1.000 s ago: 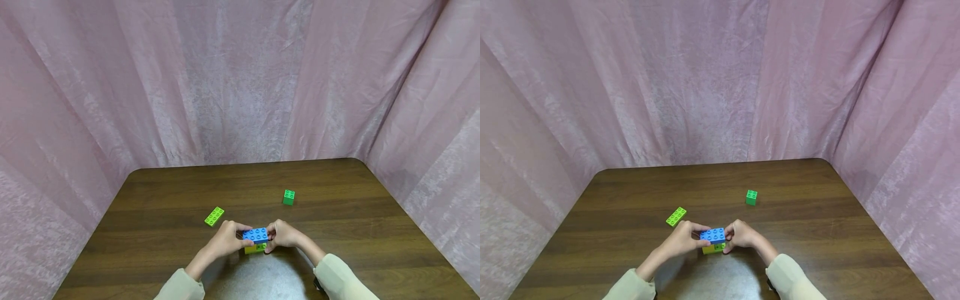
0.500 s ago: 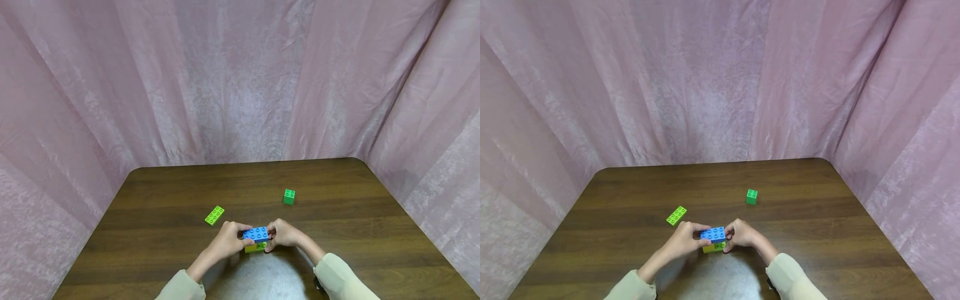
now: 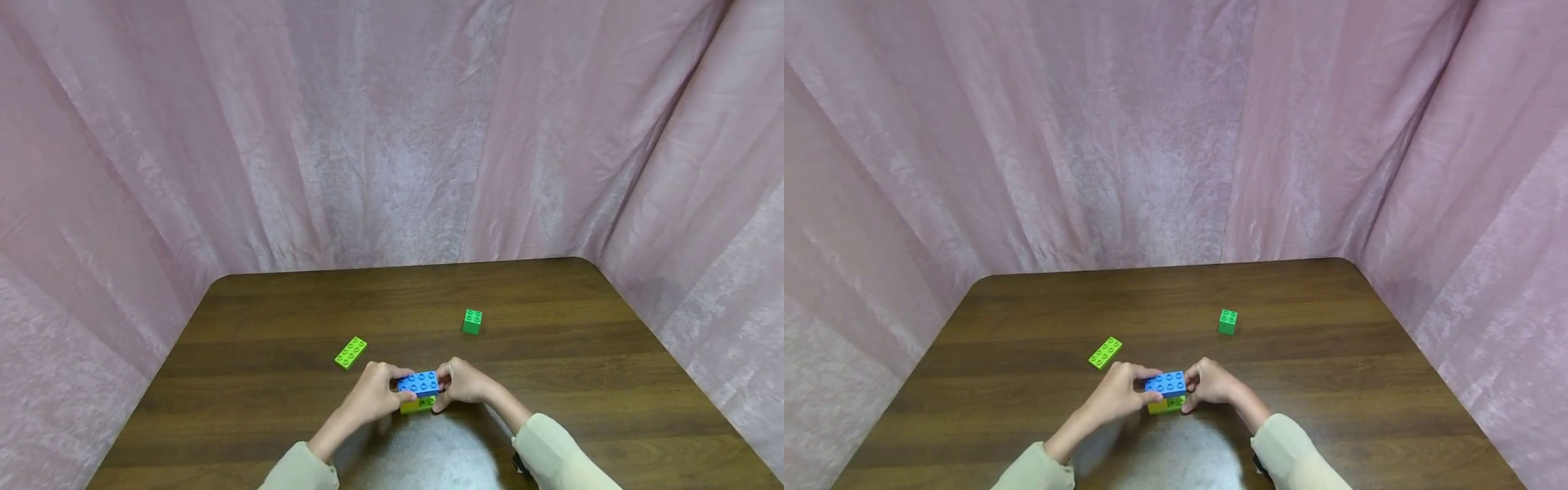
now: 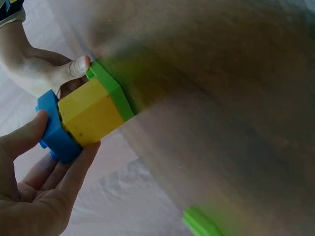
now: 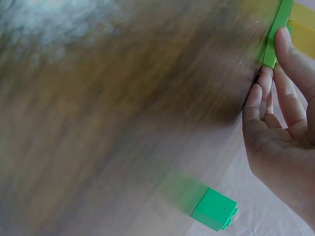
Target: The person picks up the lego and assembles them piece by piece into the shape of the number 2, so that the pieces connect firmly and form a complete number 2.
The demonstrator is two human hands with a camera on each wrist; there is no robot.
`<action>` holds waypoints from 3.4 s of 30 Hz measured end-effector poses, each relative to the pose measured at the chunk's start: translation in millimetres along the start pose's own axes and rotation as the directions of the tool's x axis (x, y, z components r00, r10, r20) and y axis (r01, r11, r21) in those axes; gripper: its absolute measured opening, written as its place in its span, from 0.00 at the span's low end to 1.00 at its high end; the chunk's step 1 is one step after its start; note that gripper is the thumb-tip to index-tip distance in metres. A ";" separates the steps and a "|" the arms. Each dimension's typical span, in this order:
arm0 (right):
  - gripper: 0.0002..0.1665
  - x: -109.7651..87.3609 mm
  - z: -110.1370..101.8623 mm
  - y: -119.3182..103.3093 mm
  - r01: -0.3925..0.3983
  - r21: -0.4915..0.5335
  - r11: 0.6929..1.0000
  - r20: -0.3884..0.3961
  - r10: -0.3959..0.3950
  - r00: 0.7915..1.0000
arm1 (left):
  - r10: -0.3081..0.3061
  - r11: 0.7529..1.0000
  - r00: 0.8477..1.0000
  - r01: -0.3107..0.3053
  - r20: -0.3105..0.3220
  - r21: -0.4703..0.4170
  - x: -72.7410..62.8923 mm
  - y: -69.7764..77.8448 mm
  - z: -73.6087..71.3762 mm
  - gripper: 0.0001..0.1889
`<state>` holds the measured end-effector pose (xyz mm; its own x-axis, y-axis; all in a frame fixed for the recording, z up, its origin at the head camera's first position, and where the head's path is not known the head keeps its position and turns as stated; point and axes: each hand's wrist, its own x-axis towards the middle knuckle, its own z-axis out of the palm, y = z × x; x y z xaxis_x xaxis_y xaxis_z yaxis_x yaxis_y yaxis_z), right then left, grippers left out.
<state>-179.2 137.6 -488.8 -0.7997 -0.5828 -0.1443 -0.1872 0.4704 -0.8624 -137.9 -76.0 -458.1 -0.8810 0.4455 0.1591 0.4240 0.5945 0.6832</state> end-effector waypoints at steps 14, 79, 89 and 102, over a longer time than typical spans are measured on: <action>0.14 1.0 -2.6 1.1 0.005 0.008 1.000 0.002 -0.005 1.000 | 0.006 1.000 1.000 -0.006 0.018 0.005 2.9 -0.5 -0.4 0.17; 0.12 -3.9 -38.2 3.3 0.031 -0.204 0.978 -0.365 -0.106 0.925 | -0.099 0.960 0.995 0.101 0.020 -0.262 -11.1 -20.0 3.4 0.18; 0.30 -1.4 -87.7 1.7 -0.145 -0.151 0.978 -0.537 0.042 0.843 | -0.069 0.973 0.998 0.070 0.011 -0.219 -4.6 -20.3 3.0 0.19; 0.45 16.5 -93.8 14.1 -0.285 -0.184 0.941 -0.455 0.175 0.873 | -0.069 0.979 0.997 0.073 0.023 -0.191 -2.9 -20.1 0.2 0.19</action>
<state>-248.5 196.8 -457.7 -0.9905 -0.1250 -0.0565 -0.0534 0.7307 -0.6806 -143.8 -89.1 -472.5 -0.9032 0.4186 0.0946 0.3109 0.4862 0.8167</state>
